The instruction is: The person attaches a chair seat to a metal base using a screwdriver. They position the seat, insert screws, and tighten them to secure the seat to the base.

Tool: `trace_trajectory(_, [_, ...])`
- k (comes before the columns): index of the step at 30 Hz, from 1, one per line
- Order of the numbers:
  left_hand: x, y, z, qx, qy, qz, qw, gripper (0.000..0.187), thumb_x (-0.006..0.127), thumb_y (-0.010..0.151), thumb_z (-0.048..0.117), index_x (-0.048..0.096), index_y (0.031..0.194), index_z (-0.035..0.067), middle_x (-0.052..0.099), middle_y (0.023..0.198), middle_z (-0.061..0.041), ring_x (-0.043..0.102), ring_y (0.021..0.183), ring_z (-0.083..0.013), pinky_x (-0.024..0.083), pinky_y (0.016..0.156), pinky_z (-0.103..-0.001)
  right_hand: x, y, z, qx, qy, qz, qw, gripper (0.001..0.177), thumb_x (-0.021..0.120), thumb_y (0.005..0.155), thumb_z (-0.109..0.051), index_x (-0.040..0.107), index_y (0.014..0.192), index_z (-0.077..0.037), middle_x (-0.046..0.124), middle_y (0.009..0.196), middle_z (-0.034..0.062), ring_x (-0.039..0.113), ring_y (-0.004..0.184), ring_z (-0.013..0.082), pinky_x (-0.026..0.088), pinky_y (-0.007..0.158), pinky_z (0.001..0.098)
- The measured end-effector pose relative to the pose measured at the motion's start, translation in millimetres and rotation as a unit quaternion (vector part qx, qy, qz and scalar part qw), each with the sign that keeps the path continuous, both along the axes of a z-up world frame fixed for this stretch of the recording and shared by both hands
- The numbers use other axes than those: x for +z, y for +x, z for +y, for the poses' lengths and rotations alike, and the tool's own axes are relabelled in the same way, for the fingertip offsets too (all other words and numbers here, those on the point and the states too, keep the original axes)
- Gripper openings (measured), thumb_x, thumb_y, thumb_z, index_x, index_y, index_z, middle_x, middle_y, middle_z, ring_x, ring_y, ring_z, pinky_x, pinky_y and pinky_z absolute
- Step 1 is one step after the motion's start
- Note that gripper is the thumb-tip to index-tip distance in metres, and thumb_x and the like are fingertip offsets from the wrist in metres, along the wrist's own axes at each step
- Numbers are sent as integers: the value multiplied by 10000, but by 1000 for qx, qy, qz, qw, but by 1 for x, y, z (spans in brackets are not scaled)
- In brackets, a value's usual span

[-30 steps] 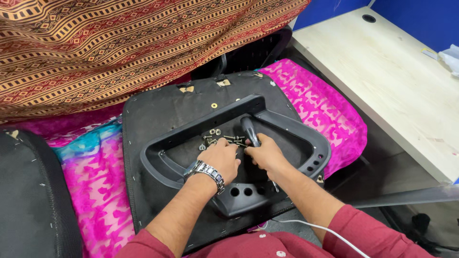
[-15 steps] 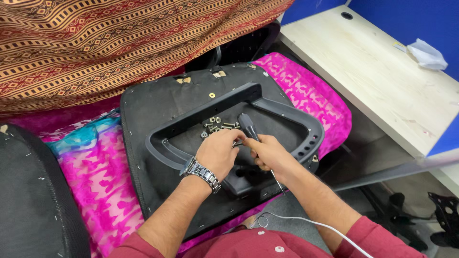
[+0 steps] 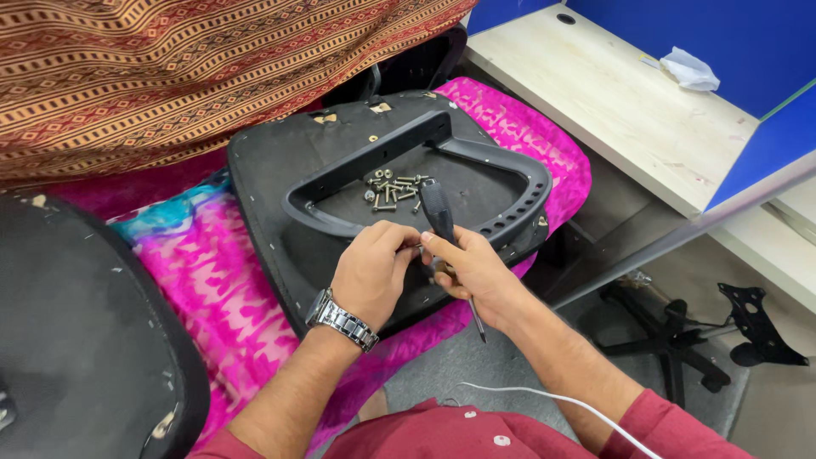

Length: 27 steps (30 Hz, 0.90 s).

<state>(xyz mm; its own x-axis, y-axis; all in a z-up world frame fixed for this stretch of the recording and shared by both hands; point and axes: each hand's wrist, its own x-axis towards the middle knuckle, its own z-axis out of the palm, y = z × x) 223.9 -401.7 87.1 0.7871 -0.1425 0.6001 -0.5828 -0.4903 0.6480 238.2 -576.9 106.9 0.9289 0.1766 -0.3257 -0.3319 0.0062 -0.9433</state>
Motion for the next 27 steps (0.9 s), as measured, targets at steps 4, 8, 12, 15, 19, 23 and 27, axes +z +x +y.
trace_trajectory(4, [1, -56, 12, 31, 3, -1, 1000, 125, 686, 859, 35, 681, 981, 62, 680, 963, -105, 670, 934, -319, 534, 808, -420, -2, -52, 12, 24, 40, -20, 999, 182, 669, 953, -226, 651, 1017, -56, 632, 852, -1, 542, 600, 33, 277, 390, 198])
trace_trajectory(8, [-4, -124, 29, 61, 10, 38, 997, 151, 694, 844, 25, 677, 992, 52, 676, 993, -117, 677, 939, -331, 541, 789, -422, -12, -115, 34, 43, 55, -21, 997, 180, 687, 951, -209, 674, 1034, -50, 644, 835, 10, 512, 602, 42, 274, 401, 195])
trace_trajectory(12, [0, -191, 52, 92, 7, 73, 993, 164, 686, 840, 17, 678, 999, 58, 677, 988, -119, 704, 895, -300, 557, 750, -406, -10, -173, 63, 52, 38, 2, 998, 167, 699, 923, -195, 690, 1032, -69, 653, 820, -1, 562, 633, 44, 273, 396, 198])
trace_trajectory(15, [-1, -225, 77, 103, -8, 45, 994, 171, 709, 867, 38, 668, 1032, 48, 692, 973, -119, 702, 879, -299, 554, 748, -403, -9, -199, 86, 84, 54, -16, 995, 168, 711, 929, -185, 684, 1036, -58, 642, 827, 6, 570, 649, 41, 281, 404, 198])
trace_trajectory(19, [1, -259, 112, 145, -20, 83, 986, 164, 716, 861, 51, 673, 1019, 46, 704, 968, -124, 709, 846, -293, 551, 710, -398, -8, -223, 126, 119, 59, -26, 991, 174, 715, 931, -194, 678, 1030, -56, 652, 834, 10, 573, 638, 50, 282, 399, 203])
trace_trajectory(23, [-2, -278, 154, 142, -31, 64, 987, 184, 717, 863, 64, 660, 1035, 38, 718, 967, -121, 720, 861, -283, 557, 748, -394, -7, -237, 165, 145, 43, -33, 988, 175, 713, 931, -197, 686, 1036, -59, 664, 849, 9, 566, 638, 44, 289, 405, 198])
trace_trajectory(27, [-7, -291, 203, 189, -57, 154, 968, 137, 735, 886, 133, 691, 993, 59, 742, 923, -103, 734, 823, -267, 567, 735, -388, -1, -242, 219, 165, 30, -24, 985, 182, 713, 917, -192, 655, 1046, -76, 684, 880, 10, 563, 629, 45, 280, 398, 199])
